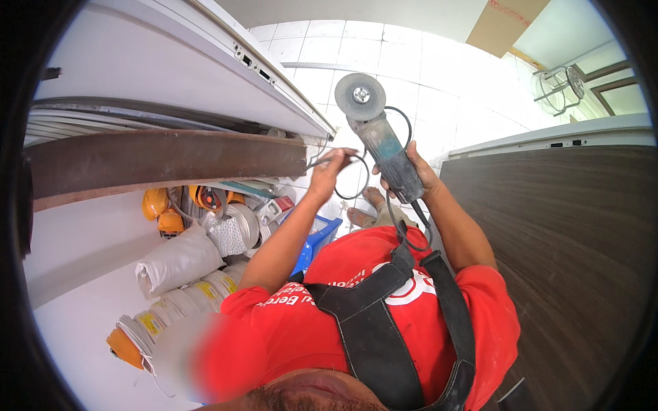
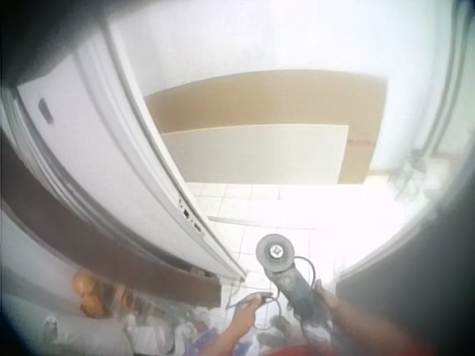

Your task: The person carries a long metal profile into a room, measures it against a wall, and cuts it with an angle grinder. They then retrieve a drill and prepare to fasten the cut piece.

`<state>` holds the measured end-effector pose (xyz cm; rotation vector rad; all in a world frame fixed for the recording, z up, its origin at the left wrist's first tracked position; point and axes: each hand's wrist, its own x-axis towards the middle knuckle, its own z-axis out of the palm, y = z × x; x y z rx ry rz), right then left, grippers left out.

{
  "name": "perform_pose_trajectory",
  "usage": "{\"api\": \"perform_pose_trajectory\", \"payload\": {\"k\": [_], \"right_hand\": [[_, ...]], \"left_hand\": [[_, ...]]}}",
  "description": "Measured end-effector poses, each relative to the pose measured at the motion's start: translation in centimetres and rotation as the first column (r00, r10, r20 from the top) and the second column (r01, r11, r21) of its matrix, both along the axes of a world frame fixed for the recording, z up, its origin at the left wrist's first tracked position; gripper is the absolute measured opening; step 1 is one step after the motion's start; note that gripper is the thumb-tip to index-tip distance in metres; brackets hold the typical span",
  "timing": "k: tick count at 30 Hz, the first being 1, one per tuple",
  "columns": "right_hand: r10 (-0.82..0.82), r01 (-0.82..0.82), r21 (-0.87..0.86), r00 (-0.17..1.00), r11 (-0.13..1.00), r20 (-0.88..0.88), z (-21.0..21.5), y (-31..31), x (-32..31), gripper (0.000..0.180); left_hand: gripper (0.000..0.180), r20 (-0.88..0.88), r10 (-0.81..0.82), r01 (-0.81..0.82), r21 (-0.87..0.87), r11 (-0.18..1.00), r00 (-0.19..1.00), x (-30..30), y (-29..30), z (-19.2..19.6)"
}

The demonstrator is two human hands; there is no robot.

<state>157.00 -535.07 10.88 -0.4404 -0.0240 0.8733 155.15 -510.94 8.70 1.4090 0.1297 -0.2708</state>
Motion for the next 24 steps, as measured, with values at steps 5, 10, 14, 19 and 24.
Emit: {"api": "perform_pose_trajectory", "payload": {"k": [5,10,14,19,24], "right_hand": [[-0.219,0.268,-0.399,0.962,0.877,0.164,-2.1,1.6,1.6,0.065],[-0.388,0.458,-0.51,0.889,0.729,0.243,-3.6,3.2,3.6,0.06],[-0.378,0.494,-0.575,0.869,0.652,0.317,-6.3,2.3,7.0,0.061],[-0.101,0.455,-0.78,0.882,0.429,0.46,-6.0,-0.6,13.2,0.058],[-0.071,0.421,-0.789,0.896,0.447,0.438,-8.8,-4.0,17.9,0.063]], "left_hand": [[0.063,-0.29,0.055,-0.122,-0.219,0.968,0.955,2.6,-3.1,1.6],[0.106,-0.633,0.338,-0.327,0.14,0.935,0.696,5.5,-4.1,1.7],[0.102,-0.372,0.132,-0.046,0.231,0.972,0.919,9.8,-7.0,1.8],[0.063,-0.532,0.076,-0.053,0.059,0.997,0.843,17.6,-11.1,-1.4],[0.065,-0.588,-0.051,-0.198,-0.351,0.915,0.807,22.3,-12.4,-6.1]]}}
